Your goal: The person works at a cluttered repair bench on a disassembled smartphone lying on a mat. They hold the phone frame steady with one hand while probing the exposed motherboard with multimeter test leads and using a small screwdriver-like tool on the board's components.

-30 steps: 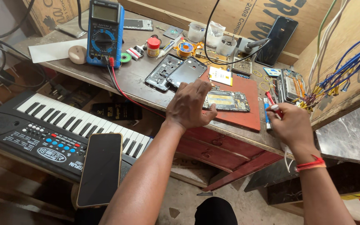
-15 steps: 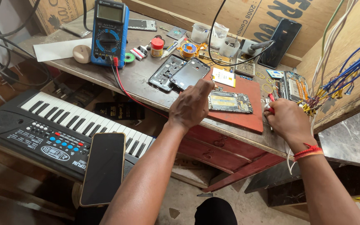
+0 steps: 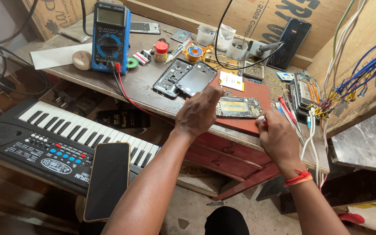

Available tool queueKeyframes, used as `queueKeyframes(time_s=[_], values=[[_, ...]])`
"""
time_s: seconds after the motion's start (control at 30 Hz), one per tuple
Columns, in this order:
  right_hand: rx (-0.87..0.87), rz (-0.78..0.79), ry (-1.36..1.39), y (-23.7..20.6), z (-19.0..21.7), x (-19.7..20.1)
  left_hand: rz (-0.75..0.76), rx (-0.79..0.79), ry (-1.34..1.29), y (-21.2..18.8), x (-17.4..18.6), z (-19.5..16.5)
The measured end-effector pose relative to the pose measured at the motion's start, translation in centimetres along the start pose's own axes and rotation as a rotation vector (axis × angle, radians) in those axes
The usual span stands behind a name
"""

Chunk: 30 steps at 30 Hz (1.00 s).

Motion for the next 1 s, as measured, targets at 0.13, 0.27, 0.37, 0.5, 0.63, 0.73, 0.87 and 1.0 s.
queueKeyframes(time_s=[0.13,0.27,0.37,0.5,0.63,0.73,0.87,1.0], values=[[0.003,-0.032,0.105,0.0,0.4,0.6,-0.067,-0.023,0.054,0.2,1.1,-0.2],[-0.001,-0.116,0.138,-0.6,0.7,0.6,-0.137,0.025,0.065,0.1,2.2,-0.1],[-0.014,-0.154,0.169,-1.0,0.4,0.4,-0.163,0.086,0.058,0.2,2.4,0.3],[-0.125,-0.144,0.217,-0.8,-1.3,-0.1,-0.234,0.158,0.031,0.2,2.3,0.9],[-0.196,-0.135,0.29,-0.9,-2.4,-0.2,-0.241,0.233,0.041,0.0,1.6,1.7],[-0.147,-0.146,0.303,-1.1,-2.1,-0.1,-0.237,0.218,0.015,-0.1,1.1,2.0],[-0.034,-0.148,0.285,-1.3,-1.5,0.1,-0.243,0.268,-0.1,-0.1,0.7,3.1],[-0.032,-0.123,0.297,-1.4,-2.1,0.2,-0.183,0.194,-0.062,0.5,1.0,3.0]])
Point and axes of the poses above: each hand's wrist, its own y-axis towards the middle knuckle, its own x-axis out of the back of the hand, z = x × y, the point moved 8 cm from there along y, towards the middle knuckle, and after that the axes turned 1 degree about -y, right-handed, at the moved point
